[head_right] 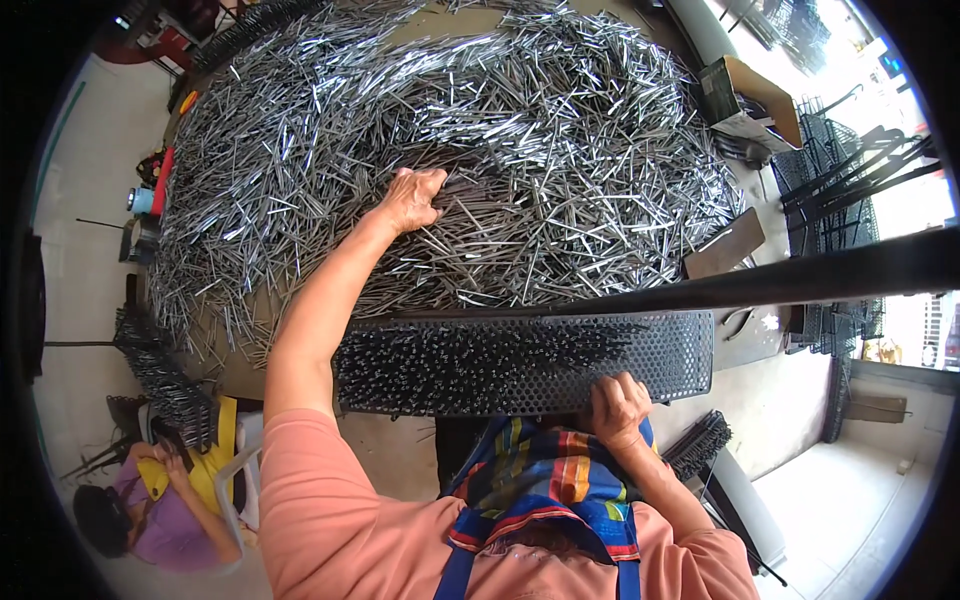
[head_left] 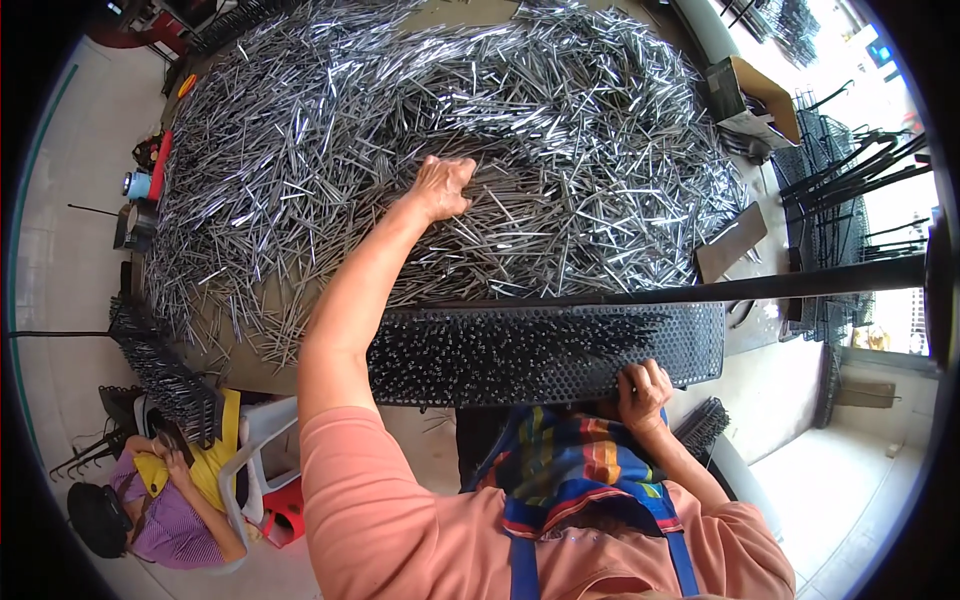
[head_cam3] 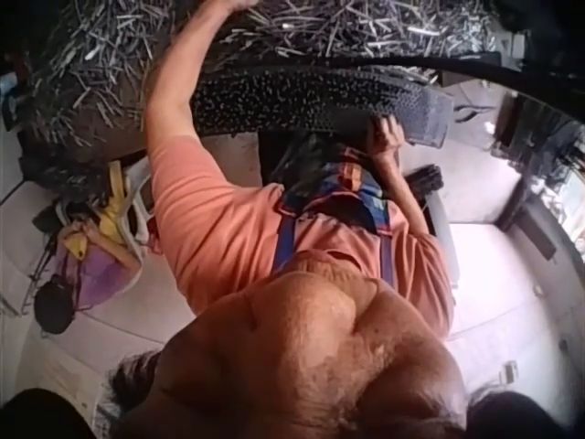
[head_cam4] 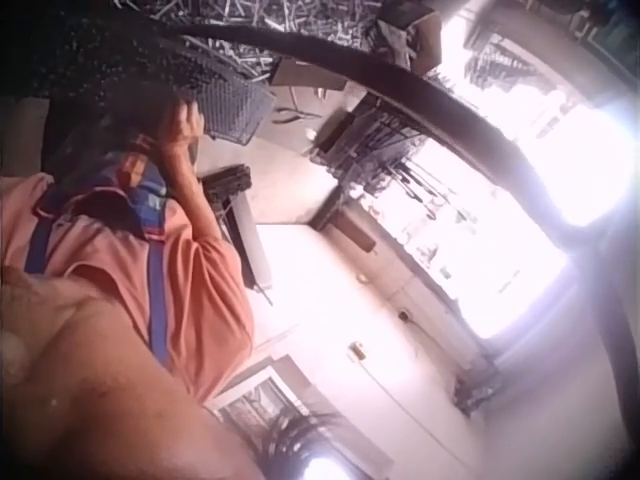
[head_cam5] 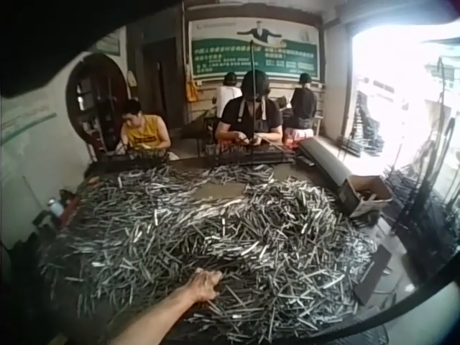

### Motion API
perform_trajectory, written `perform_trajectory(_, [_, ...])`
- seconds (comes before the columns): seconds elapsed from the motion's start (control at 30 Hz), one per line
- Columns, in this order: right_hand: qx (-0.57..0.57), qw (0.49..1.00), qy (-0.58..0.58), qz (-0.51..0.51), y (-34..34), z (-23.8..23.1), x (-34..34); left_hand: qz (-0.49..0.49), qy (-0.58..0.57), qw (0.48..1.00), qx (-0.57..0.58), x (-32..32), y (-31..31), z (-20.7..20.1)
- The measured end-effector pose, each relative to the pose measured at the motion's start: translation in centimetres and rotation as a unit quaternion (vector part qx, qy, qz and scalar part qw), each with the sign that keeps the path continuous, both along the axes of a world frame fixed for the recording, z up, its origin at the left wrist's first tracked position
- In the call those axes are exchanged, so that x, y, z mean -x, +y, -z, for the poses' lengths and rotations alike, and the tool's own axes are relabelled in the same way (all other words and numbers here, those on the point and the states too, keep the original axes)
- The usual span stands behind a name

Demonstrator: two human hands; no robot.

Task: Organizing bundles of thin metal rods by inserting them into a perforated plate at a workbench.

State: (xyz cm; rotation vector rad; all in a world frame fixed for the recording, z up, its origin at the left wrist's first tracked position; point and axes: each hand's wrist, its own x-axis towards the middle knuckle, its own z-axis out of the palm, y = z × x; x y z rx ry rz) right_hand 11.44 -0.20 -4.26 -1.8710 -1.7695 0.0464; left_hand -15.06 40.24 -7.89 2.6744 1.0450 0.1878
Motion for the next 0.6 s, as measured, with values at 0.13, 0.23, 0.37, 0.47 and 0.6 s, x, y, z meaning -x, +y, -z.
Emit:
perform_trajectory(0.13, [0.008, 1.000, 0.009, 0.003, -0.3, -0.1, 0.2, -0.033, 0.008, 0.999, -0.005, 0.1, -0.7, -0.3])
perform_trajectory(0.23, [0.001, 1.000, 0.011, 0.000, -0.3, 0.0, -0.1, -0.066, -0.027, 0.997, -0.018, 0.8, -1.4, -0.1])
perform_trajectory(0.37, [-0.008, 1.000, 0.007, -0.006, -0.3, -0.3, -0.2, -0.048, -0.075, 0.992, -0.094, 1.3, -2.3, -1.4])
perform_trajectory(0.47, [-0.014, 1.000, 0.022, -0.010, -0.4, -0.4, -0.4, -0.152, -0.142, 0.976, -0.067, 1.2, -2.7, -3.0])
perform_trajectory(0.6, [0.000, 0.999, 0.039, -0.030, -0.4, -0.9, -0.7, -0.260, -0.334, 0.905, -0.032, 3.8, -1.5, -4.8])
